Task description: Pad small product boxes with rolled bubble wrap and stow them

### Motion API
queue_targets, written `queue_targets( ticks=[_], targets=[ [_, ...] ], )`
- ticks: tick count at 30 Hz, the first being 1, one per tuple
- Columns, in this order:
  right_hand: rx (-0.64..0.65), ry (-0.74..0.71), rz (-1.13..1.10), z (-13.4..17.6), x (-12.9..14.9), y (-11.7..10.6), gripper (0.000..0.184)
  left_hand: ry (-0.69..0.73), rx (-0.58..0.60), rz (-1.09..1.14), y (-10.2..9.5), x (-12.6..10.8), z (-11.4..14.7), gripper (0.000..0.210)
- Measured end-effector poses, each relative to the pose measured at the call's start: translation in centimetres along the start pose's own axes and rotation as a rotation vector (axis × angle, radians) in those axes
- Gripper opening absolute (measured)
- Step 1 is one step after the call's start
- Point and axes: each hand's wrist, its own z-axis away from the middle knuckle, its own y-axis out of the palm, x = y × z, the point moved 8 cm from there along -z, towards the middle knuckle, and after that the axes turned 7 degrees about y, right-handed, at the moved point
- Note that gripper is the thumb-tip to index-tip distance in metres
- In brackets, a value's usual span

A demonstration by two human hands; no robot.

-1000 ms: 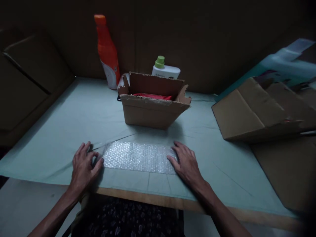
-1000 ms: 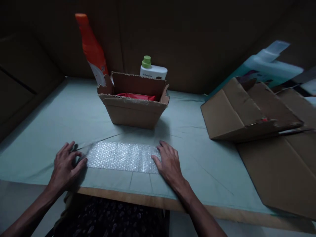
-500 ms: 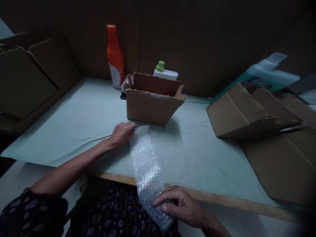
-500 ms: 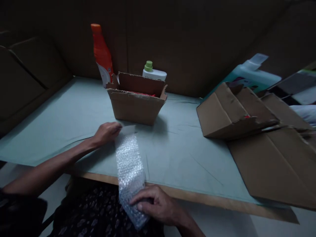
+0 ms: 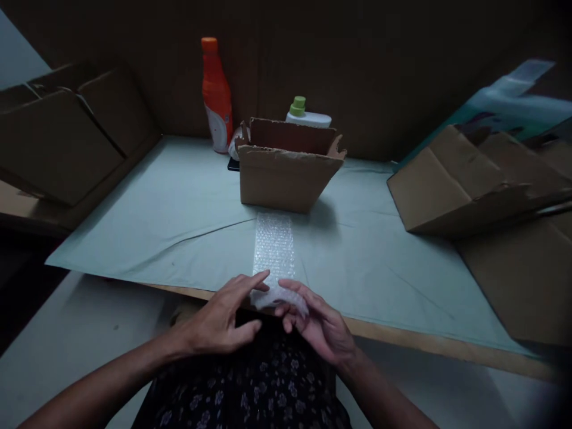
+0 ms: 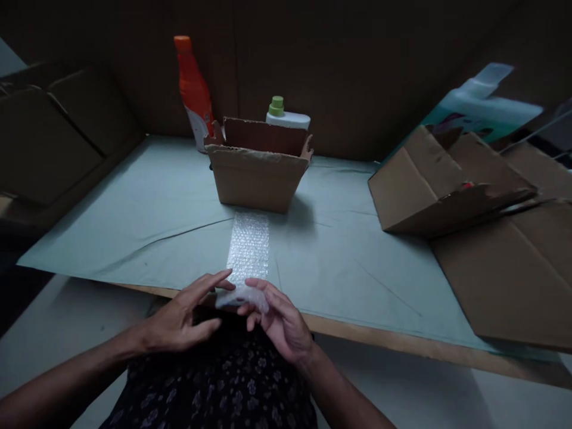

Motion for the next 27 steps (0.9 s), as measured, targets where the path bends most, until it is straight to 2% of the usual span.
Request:
queue_targets(
  ticks=[3,5,8,11,14,18,20,22,25,27],
  targets=[
    [-0.067,-0.051,0.083,-0.1,0.9,-0.7,0.065,-0.232,-0.153,-0.066,0.8,3.5,-1.5,0.058],
    [-0.150,-0.144,0.298,0.6,1.9,-1.5,0.067,-0.318,-0.176,-0.115,0.9,5.6,-2.8,0.058],
    [-0.272,-0.415,0.806,2.1,3.8,-1.5,0.048,-0.322,-0.130,-0.183,0.9,7.1,-4.2,0.066],
    [-0.340,-0.743,1.349,3.0,4.4,0.3,0.037,-0.312,-0.075,-0.269,0.8,7.4,-4.4,0.071],
    [-0.374,-0.873,1.682,2.3,3.4,1.5,0.037,-0.275,-0.061,-0.347,0.9,7.2,-4.5,0.071],
    [-0.503,-0.947,1.758,2.0,3.8,1.6,0.040,-0.226,-0.062,-0.394,1.0,7.0,-4.6,0.068],
    [-0.522,-0.960,1.765,1.9,4.3,1.6,0.046,-0.215,-0.051,-0.393,1.1,7.1,-4.6,0.068],
    [-0.465,-0.915,1.787,1.4,4.5,1.5,0.045,-0.217,-0.045,-0.398,1.1,7.2,-4.7,0.069],
    [-0.326,-0.847,1.764,0.5,4.3,1.6,0.025,-0.209,-0.054,-0.398,1.0,7.3,-4.8,0.070],
    [-0.283,-0.835,1.708,0.1,4.3,1.7,0.016,-0.165,-0.094,-0.366,0.6,6.8,-4.8,0.069]
  ],
)
